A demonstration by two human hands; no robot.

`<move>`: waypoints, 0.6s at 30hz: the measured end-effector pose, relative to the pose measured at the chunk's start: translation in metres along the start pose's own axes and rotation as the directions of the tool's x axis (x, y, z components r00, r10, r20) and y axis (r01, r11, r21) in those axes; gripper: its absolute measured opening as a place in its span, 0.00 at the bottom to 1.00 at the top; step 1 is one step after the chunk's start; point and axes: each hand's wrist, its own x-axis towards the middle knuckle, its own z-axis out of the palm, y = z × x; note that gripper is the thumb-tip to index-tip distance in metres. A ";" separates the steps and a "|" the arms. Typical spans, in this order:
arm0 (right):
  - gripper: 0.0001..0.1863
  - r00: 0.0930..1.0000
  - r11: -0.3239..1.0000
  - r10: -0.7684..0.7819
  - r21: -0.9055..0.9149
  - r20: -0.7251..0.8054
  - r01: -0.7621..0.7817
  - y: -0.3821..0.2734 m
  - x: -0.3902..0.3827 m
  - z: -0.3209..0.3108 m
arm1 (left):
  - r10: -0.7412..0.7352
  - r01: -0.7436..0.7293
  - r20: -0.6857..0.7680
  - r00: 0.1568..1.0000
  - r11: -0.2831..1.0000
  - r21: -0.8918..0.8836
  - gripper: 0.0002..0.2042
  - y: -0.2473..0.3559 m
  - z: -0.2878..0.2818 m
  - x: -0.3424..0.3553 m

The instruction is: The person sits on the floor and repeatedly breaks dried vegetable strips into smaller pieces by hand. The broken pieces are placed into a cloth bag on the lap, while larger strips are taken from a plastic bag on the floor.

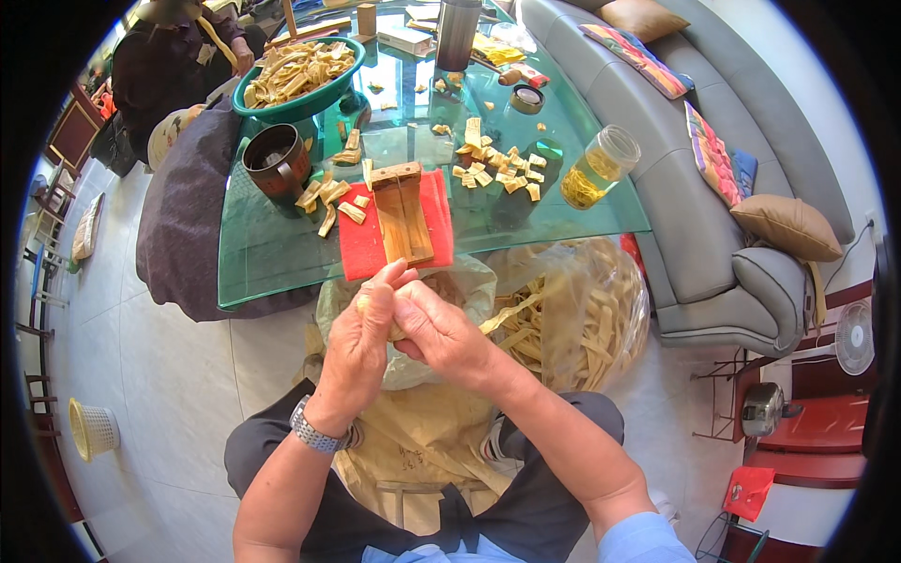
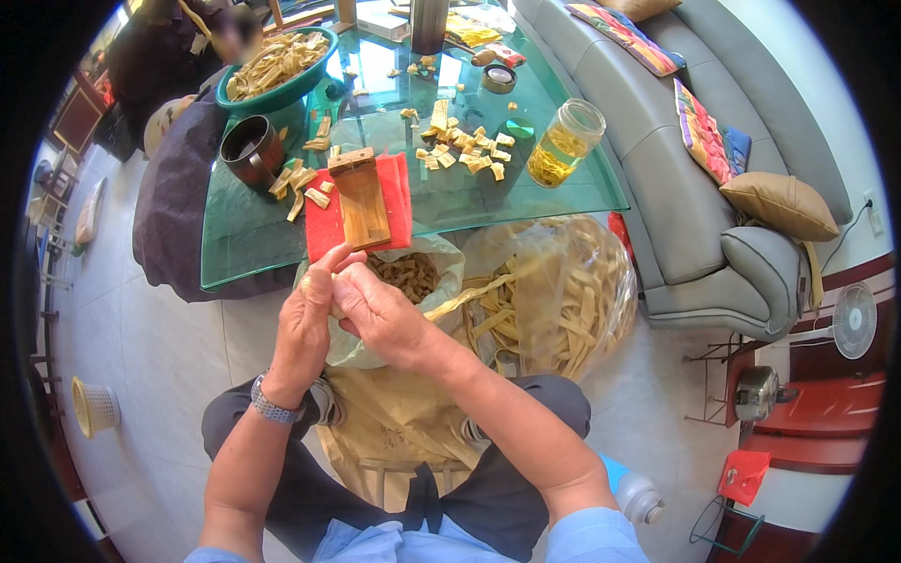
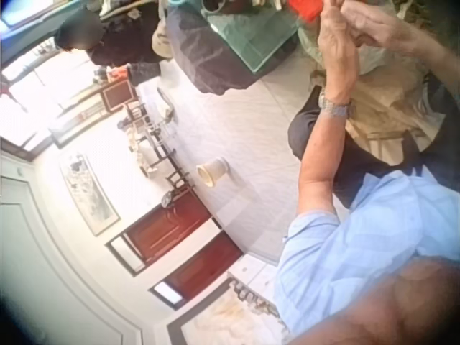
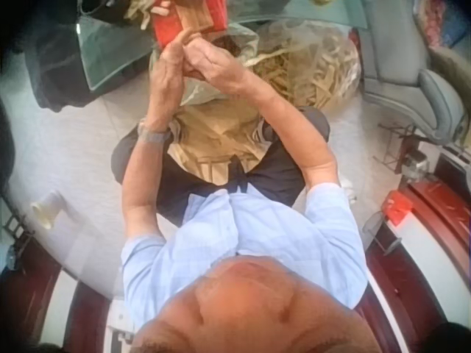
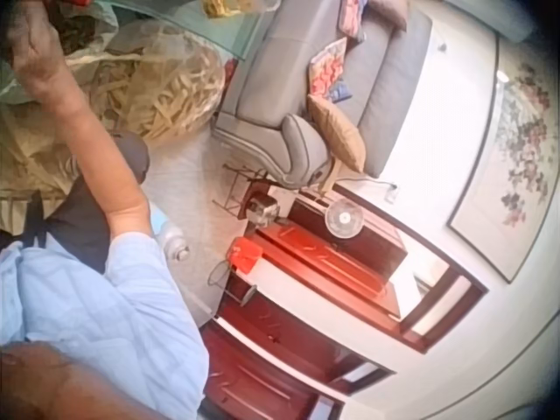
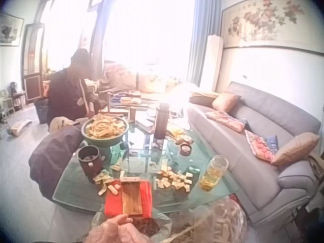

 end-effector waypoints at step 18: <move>0.11 0.990 0.920 -0.067 -0.391 -0.126 0.012 -0.021 -0.020 -0.033 | 0.191 -0.027 -0.393 0.899 0.922 0.385 0.23 0.017 -0.070 0.019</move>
